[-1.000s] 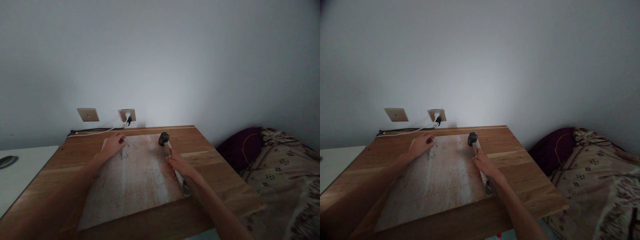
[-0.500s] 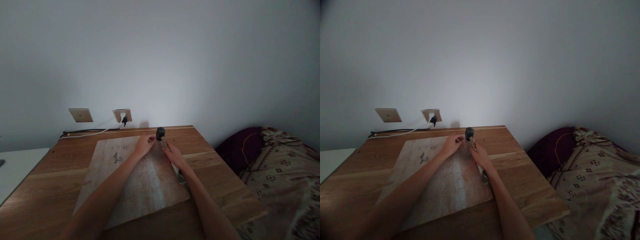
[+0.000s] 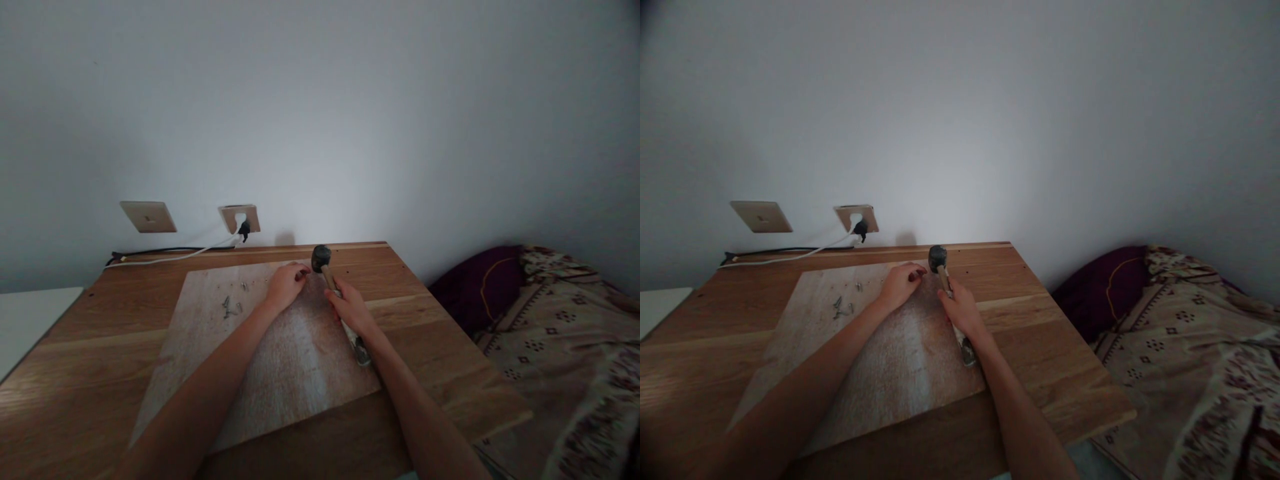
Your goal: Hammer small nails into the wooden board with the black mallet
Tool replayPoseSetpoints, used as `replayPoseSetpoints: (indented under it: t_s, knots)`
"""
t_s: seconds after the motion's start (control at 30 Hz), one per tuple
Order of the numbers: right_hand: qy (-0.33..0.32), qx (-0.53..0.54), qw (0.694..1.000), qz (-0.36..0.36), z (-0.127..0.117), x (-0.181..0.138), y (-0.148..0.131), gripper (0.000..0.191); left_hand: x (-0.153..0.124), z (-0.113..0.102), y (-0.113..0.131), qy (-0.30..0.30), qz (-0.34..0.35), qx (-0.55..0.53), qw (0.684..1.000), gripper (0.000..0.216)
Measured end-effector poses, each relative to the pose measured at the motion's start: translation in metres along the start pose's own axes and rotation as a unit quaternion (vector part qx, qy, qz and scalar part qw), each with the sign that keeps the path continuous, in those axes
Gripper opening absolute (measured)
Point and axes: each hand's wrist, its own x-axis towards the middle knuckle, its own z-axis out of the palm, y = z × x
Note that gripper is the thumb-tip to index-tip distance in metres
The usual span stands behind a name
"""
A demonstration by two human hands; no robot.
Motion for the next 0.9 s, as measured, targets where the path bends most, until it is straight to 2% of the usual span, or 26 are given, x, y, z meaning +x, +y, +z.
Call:
replayPoseSetpoints:
  t_s: [0.27, 0.57, 0.77, 0.9]
  knots:
    - [0.008, 0.101, 0.995, -0.018, 0.001, -0.011, -0.009, 0.018, 0.002, 0.005, -0.007, 0.015, -0.016, -0.016, 1.000, 0.017]
    - [-0.024, 0.138, 0.990, -0.010, 0.003, -0.017, -0.021, 0.020, 0.000, 0.003, -0.002, 0.016, -0.044, -0.069, 0.997, 0.035]
    - [-0.028, 0.119, 0.992, -0.016, 0.009, -0.018, -0.016, 0.015, -0.001, 0.003, -0.002, 0.023, -0.046, -0.054, 0.997, 0.042]
    - [-0.027, 0.111, 0.993, -0.015, 0.013, -0.017, -0.010, 0.019, -0.001, 0.002, -0.001, 0.020, -0.052, -0.047, 0.997, 0.043]
